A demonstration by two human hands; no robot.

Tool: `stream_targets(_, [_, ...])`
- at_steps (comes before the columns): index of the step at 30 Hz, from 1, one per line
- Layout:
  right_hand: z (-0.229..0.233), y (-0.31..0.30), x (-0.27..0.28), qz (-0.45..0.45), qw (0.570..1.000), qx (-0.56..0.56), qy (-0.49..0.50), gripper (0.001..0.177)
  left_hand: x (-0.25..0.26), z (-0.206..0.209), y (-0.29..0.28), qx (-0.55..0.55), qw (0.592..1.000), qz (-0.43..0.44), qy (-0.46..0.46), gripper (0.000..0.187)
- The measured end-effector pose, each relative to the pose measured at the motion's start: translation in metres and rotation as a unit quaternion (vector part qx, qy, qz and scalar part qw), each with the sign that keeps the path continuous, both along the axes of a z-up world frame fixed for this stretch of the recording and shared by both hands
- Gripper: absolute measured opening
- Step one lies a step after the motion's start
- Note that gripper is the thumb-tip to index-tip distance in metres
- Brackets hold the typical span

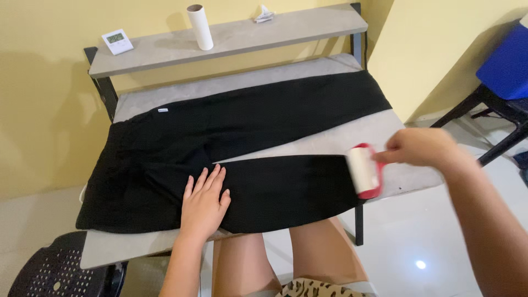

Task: The person uses a lint roller to remove lint from black and gray pants laid out on a table. They roll the sticky surface over the fabric, replace the used sheet, and continue cleaning each garment before folding and stacking them.

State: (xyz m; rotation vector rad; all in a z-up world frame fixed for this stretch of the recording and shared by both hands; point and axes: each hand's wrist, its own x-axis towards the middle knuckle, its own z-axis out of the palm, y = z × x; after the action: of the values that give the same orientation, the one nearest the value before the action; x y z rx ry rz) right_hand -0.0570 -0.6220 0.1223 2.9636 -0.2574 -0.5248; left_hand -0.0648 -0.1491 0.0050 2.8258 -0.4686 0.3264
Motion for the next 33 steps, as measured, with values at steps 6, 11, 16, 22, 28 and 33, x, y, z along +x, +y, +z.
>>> stream_targets(6, [0.005,-0.083,0.012,-0.116,0.964,0.208,-0.118,0.053,0.011,0.026,-0.001,0.007,0.998,0.020,0.055,0.047])
stream_targets(11, [-0.072,-0.043,0.073,0.021,0.899,0.326,-0.291,0.059,0.055,0.053,-0.006,-0.009,0.999,0.041,0.002,0.044])
stream_targets(16, [-0.116,0.012,0.118,0.164,0.878,0.255,-0.371,0.051,0.100,0.063,-0.001,0.003,0.987,0.000,-0.161,0.073])
stream_targets(22, [-0.108,0.049,0.138,0.131,0.886,0.216,-0.390,0.035,0.126,0.074,0.011,0.026,0.998,0.033,-0.051,0.015])
stream_targets(28, [-0.053,0.090,0.119,0.107,0.816,0.330,-0.462,0.035,0.098,0.106,0.056,-0.108,0.937,0.024,-0.331,0.025])
stream_targets(33, [-0.033,0.141,0.078,0.135,0.827,0.432,-0.335,0.039,0.048,0.102,0.088,-0.041,0.947,0.100,-0.302,0.018])
